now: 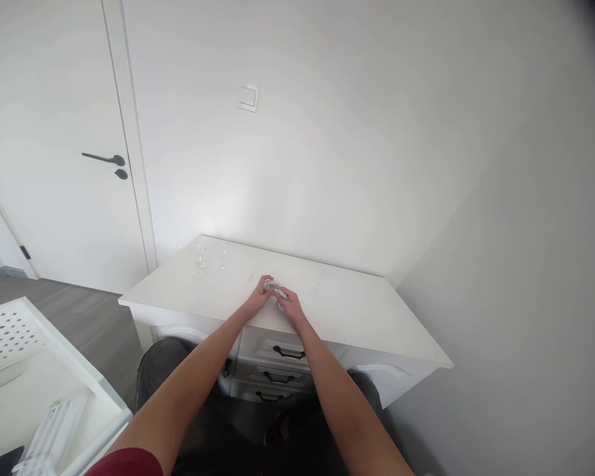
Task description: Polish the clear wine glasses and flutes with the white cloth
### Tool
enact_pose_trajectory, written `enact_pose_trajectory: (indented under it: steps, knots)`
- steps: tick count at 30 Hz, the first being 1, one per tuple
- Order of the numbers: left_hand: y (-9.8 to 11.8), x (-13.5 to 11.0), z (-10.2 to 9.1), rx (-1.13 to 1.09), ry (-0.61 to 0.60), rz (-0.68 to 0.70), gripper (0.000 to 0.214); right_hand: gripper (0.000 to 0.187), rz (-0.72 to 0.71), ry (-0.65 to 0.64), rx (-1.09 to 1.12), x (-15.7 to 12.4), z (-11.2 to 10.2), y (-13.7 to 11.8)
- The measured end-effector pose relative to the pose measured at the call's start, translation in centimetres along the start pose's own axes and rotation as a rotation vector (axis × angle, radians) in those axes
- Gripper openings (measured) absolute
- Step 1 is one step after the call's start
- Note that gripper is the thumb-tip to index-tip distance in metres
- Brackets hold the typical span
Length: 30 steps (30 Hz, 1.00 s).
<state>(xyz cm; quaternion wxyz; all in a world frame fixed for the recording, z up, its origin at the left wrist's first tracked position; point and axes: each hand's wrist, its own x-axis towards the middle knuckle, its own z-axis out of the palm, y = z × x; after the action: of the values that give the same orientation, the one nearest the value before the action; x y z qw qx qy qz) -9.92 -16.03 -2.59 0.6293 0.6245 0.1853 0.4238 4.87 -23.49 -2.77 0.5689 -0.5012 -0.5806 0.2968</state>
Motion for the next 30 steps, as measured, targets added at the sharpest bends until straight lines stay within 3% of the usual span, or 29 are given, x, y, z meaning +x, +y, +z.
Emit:
enact_pose_trajectory:
  steps: [9, 14, 22, 30]
  knots:
    - [-0.4, 0.7, 0.6, -0.056, 0.057, -0.052, 0.039, 0.03, -0.138, -0.044, -0.074, 0.4, 0.3, 0.3]
    - [-0.5, 0.7, 0.6, -0.038, 0.058, -0.065, 0.037, 0.03, -0.11, -0.031, -0.077, 0.4, 0.4, 0.5]
    - [0.6, 0.0, 0.5, -0.044, -0.048, -0.036, 0.038, 0.031, -0.028, 0.042, -0.05, 0.2, 0.1, 0.6]
    - [0.3, 0.4, 1.2, -0.002, 0.058, -0.107, 0.038, 0.029, -0.078, 0.068, -0.068, 0.0, 0.4, -0.4]
